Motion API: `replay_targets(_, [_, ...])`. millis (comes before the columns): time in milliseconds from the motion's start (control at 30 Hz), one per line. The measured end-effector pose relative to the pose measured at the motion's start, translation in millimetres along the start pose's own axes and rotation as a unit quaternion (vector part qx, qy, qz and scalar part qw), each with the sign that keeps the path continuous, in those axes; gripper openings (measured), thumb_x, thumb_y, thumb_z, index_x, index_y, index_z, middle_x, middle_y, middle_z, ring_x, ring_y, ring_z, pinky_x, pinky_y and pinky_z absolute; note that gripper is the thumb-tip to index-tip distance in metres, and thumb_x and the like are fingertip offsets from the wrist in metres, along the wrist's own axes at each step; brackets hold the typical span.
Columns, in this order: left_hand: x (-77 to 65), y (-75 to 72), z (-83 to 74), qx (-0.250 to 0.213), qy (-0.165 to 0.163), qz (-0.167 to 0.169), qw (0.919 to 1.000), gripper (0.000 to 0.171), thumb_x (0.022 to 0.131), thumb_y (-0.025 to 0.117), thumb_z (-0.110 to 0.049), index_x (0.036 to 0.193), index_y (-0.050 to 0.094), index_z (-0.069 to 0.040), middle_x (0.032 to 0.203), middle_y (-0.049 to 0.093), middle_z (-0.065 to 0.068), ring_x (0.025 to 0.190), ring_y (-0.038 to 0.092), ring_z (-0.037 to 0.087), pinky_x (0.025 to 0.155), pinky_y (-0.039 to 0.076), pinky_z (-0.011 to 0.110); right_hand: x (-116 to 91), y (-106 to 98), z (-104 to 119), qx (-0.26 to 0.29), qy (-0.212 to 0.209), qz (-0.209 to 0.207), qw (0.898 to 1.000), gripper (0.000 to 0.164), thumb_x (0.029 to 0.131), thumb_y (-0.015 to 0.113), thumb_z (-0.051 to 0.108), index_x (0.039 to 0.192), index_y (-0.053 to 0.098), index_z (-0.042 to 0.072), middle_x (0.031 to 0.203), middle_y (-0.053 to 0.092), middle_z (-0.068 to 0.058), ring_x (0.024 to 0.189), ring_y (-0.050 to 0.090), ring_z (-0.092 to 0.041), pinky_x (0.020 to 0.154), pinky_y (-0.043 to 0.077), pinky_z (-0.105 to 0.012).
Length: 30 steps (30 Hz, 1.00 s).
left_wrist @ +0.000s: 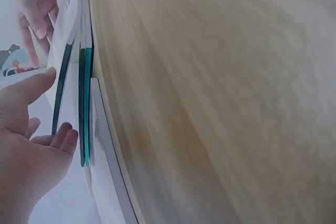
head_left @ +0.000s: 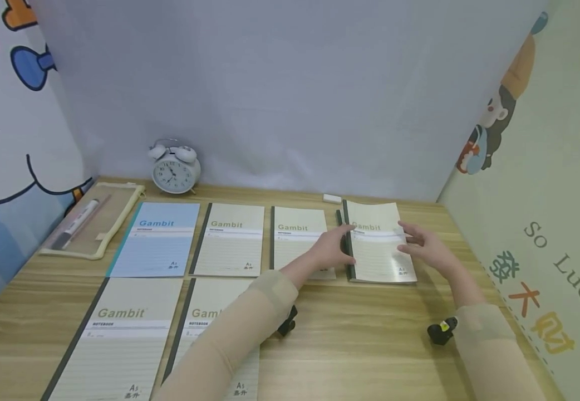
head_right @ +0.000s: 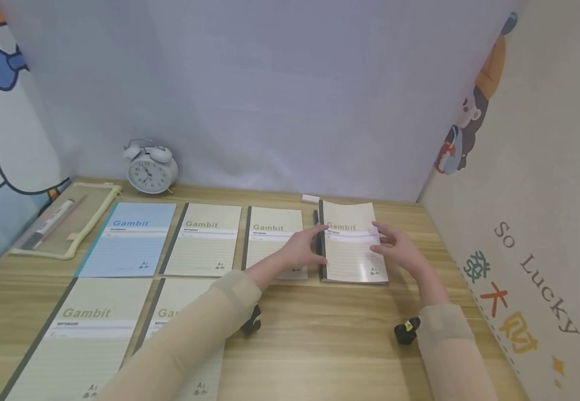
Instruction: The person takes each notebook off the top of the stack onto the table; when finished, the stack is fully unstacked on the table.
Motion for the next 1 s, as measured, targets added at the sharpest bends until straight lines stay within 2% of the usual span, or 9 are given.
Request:
replay_targets(67, [-1.3,-2.6,-2.1,-0.016,0.001,-0.016,0.9997,0.085,0.078,0.078,-0.018,0.148,0.03,-0.02,0.138,0.049,0.01,0.121,0.051,0.022,0.095,0.047,0.032,0,-2,0,0.002,0.001,-0.007,1.0,0.07,0.093,0.061,0.023,0.15,0.024,0.007,0.151,0.022,-0.026,0.13,0.036,-0.047,0.1,0.039,-0.054])
replay_targets(133, [-3.2,-5.6,-4.2,-0.034,0.005,-0.027,0.999,0.085,0.078,0.078,-0.013,0.148,0.03,-0.02,0.131,0.053,0.01,0.114,0.055,0.021,0.088,0.05,0.03,0,-3,1,0.002,0.003,-0.014,1.0,0.07,0.092,0.062,0.021,0.15,0.025,0.008,0.151,0.024,-0.025,0.126,0.041,-0.045,0.095,0.047,-0.045])
replay_targets(233, [-6.7,-10.7,-6.2,-0.057,0.01,-0.037,0.9977,0.086,0.077,0.077,-0.008,0.148,0.03,-0.02,0.129,0.053,0.009,0.107,0.056,0.02,0.08,0.051,0.028,0,-4,3,0.004,0.007,-0.021,1.0,0.07,0.091,0.064,0.019,0.149,0.027,0.008,0.15,0.027,-0.024,0.123,0.046,-0.042,0.086,0.052,-0.029])
replay_targets(333, [-9.5,-17.7,-6.7,-0.073,0.014,-0.05,0.996,0.086,0.076,0.077,-0.004,0.148,0.031,-0.019,0.131,0.05,0.009,0.102,0.056,0.019,0.076,0.051,0.025,-1,-4,8,0.005,0.009,-0.024,1.0,0.071,0.089,0.066,0.019,0.149,0.028,0.011,0.15,0.029,-0.021,0.12,0.049,-0.039,0.082,0.05,-0.021])
replay_targets(533, [-11.3,-34.1,-6.5,-0.129,0.015,-0.061,0.9897,0.089,0.073,0.077,0.003,0.147,0.032,-0.015,0.128,0.049,0.014,0.092,0.063,0.018,0.074,0.053,0.024,-5,-4,28,0.005,0.001,-0.022,1.0,0.071,0.089,0.066,0.022,0.149,0.029,0.016,0.149,0.03,-0.018,0.119,0.049,-0.034,0.082,0.05,-0.022])
replay_targets(700, [-13.1,-47.5,-3.7,-0.163,-0.007,-0.054,0.9852,0.093,0.071,0.078,0.003,0.149,0.029,-0.016,0.14,0.044,0.012,0.088,0.064,0.016,0.072,0.054,0.025,-6,-2,42,-0.008,-0.004,-0.021,1.0,0.071,0.089,0.067,0.025,0.149,0.03,0.019,0.148,0.032,-0.015,0.116,0.052,-0.029,0.083,0.05,-0.025])
replay_targets(767, [-14.6,-53.3,-2.3,-0.167,-0.013,-0.05,0.9847,0.093,0.072,0.078,0.001,0.149,0.03,-0.018,0.144,0.041,0.011,0.09,0.063,0.016,0.072,0.054,0.026,-5,-1,46,-0.01,-0.008,-0.021,1.0,0.071,0.088,0.068,0.026,0.149,0.031,0.02,0.147,0.033,-0.015,0.114,0.053,-0.025,0.083,0.05,-0.024])
replay_targets(867, [-17.9,-63.5,-0.8,-0.168,-0.019,-0.046,0.9846,0.088,0.074,0.078,-0.003,0.147,0.032,-0.02,0.137,0.046,0.01,0.094,0.061,0.017,0.072,0.054,0.027,-3,0,52,-0.005,-0.019,-0.018,1.0,0.073,0.086,0.07,0.025,0.148,0.032,0.019,0.146,0.035,-0.016,0.112,0.054,-0.022,0.084,0.05,-0.026])
replay_targets(1000, [-23.2,-78.0,-1.5,-0.161,-0.015,-0.046,0.9857,0.081,0.076,0.077,-0.007,0.145,0.037,-0.019,0.127,0.051,0.009,0.098,0.06,0.018,0.075,0.054,0.028,-3,1,63,-0.01,-0.022,-0.015,1.0,0.075,0.084,0.072,0.027,0.148,0.033,0.019,0.143,0.038,-0.018,0.115,0.052,-0.026,0.089,0.049,-0.034])
Point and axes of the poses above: each hand's wrist, its own x-axis towards the middle knuckle, its own y-axis out of the palm, z = x × y, the point moved 4 cm from there along x, towards the middle knuckle
